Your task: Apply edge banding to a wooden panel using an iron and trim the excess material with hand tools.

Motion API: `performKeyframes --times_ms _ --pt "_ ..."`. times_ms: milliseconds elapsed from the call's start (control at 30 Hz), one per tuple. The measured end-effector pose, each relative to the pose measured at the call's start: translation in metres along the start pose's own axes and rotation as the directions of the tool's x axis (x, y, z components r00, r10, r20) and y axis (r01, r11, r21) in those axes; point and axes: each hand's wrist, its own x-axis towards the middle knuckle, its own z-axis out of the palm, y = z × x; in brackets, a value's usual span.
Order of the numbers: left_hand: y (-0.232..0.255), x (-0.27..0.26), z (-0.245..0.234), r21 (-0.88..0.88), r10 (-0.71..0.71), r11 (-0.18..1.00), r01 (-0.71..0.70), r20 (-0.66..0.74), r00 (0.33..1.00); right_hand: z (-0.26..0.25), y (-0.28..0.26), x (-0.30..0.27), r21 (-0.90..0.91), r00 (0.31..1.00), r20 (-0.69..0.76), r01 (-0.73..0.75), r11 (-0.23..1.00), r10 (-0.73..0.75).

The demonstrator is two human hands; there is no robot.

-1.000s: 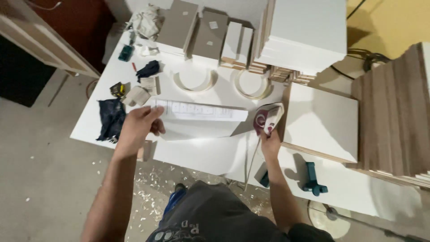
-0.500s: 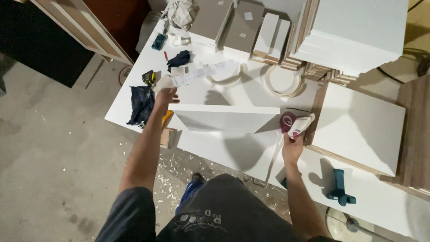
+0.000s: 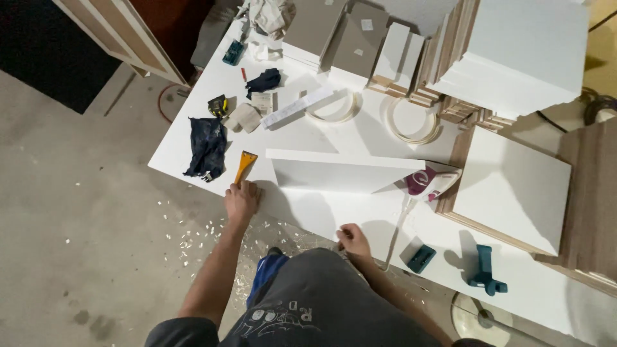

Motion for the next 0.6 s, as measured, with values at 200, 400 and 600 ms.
performKeyframes --times_ms 200,400,600 --pt "0.023 -0.012 -0.028 -0.311 0.028 0.892 -0.327 -0.685 0.728 0.028 -0.098 -0.017 0.006 0.887 0.350 0.321 0.947 -0.302" --pt "0.122 -0.156 -0.157 -0.943 0.309 0.241 -0.228 -0.148 0.939 0.005 -0.222 -0.081 0.378 0.706 0.436 0.421 0.825 -0.559" --pt "0.125 -0.160 -0.183 -0.854 0.743 0.291 -0.431 -0.081 0.664 -0.081 -0.196 -0.089 -0.023 0.778 0.501 0.449 0.893 -0.379"
